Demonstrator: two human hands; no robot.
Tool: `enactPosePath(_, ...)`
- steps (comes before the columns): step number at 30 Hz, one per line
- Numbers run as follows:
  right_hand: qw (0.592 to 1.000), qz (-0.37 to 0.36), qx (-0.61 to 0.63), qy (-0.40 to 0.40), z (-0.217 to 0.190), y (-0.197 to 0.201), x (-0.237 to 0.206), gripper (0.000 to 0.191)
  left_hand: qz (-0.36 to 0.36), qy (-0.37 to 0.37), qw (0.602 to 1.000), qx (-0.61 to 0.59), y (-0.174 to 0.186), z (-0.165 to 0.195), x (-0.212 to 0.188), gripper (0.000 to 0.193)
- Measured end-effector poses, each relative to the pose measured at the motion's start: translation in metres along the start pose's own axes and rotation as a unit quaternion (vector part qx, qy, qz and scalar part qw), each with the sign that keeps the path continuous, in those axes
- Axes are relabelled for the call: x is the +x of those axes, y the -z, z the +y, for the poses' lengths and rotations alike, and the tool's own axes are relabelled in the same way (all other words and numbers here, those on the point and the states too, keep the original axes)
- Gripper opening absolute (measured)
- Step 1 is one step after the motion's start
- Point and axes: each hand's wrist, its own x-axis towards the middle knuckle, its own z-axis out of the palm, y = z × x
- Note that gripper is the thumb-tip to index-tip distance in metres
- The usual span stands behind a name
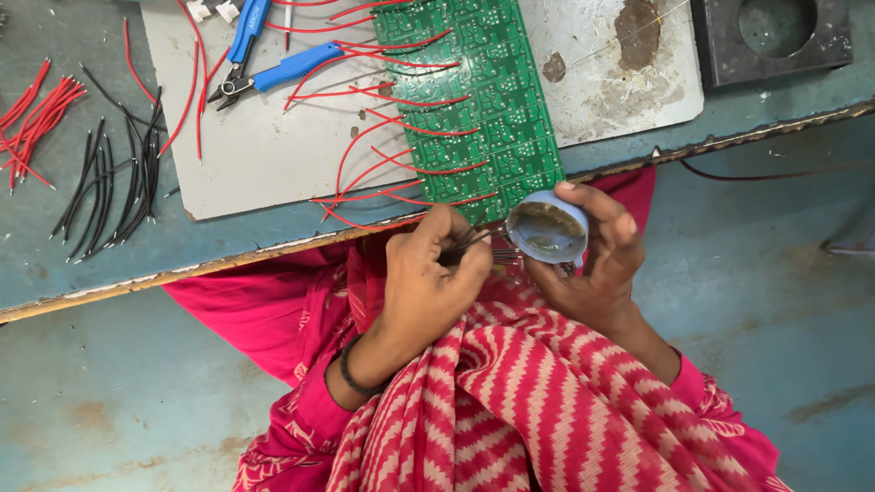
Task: The person cuts and trims red and black wire ends with pliers, twists the exposed strands, dips the twisted ends into a small container of flux or solder paste, and solders the wires onto the terminals of a green circuit board using a soldering iron at a workbench.
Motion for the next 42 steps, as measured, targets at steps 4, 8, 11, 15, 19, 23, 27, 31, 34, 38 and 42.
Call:
enactPosePath(4,1.0,0.003,0.006,-0.028,-0.002,0.003,0.0,0.13,-0.023,0.016,1.0,0.005,0.005,0.0,-0.001,0.016)
enactPosePath(8,0.999,-0.003,0.024,-0.042,-0.005,0.002,0.001,0.13,-0.039,0.0,0.999,0.001,0.01,-0.002,-0.003,0.012)
enactPosePath(11,0.999,-0.009,0.029,-0.045,-0.006,-0.001,0.002,0.131,-0.028,-0.036,0.998,0.035,0.013,-0.004,-0.004,0.013)
enactPosePath(15,0.997,-0.023,0.047,-0.057,-0.008,-0.001,0.002,0.131,-0.035,-0.027,0.998,0.055,0.018,-0.005,-0.007,0.014)
enactPosePath(19,0.996,-0.036,0.053,-0.062,-0.008,0.0,0.002,0.131,-0.051,-0.025,0.997,0.05,0.022,-0.005,-0.008,0.014)
enactPosePath(23,0.995,-0.033,0.055,-0.072,-0.008,-0.001,0.001,0.131,-0.064,-0.026,0.996,0.052,0.027,-0.006,-0.008,0.013)
enactPosePath(27,0.994,-0.012,0.058,-0.092,-0.01,-0.001,0.0,0.131,-0.055,-0.01,0.997,0.045,0.029,-0.004,-0.009,0.014)
enactPosePath(31,0.995,-0.014,0.047,-0.092,-0.009,0.001,0.001,0.131,-0.051,-0.014,0.998,0.023,0.031,-0.003,-0.01,0.013)
enactPosePath(34,0.995,-0.02,0.046,-0.086,-0.01,-0.001,0.002,0.132,-0.049,-0.008,0.999,0.014,0.032,-0.002,-0.01,0.014)
enactPosePath(38,0.997,-0.036,0.035,-0.061,-0.009,-0.003,0.004,0.132,-0.046,0.008,0.999,0.026,0.032,-0.001,-0.009,0.013)
enactPosePath(42,0.997,-0.041,0.046,-0.044,-0.008,-0.004,0.006,0.13,-0.016,-0.015,0.999,0.042,0.031,0.0,-0.01,0.015)
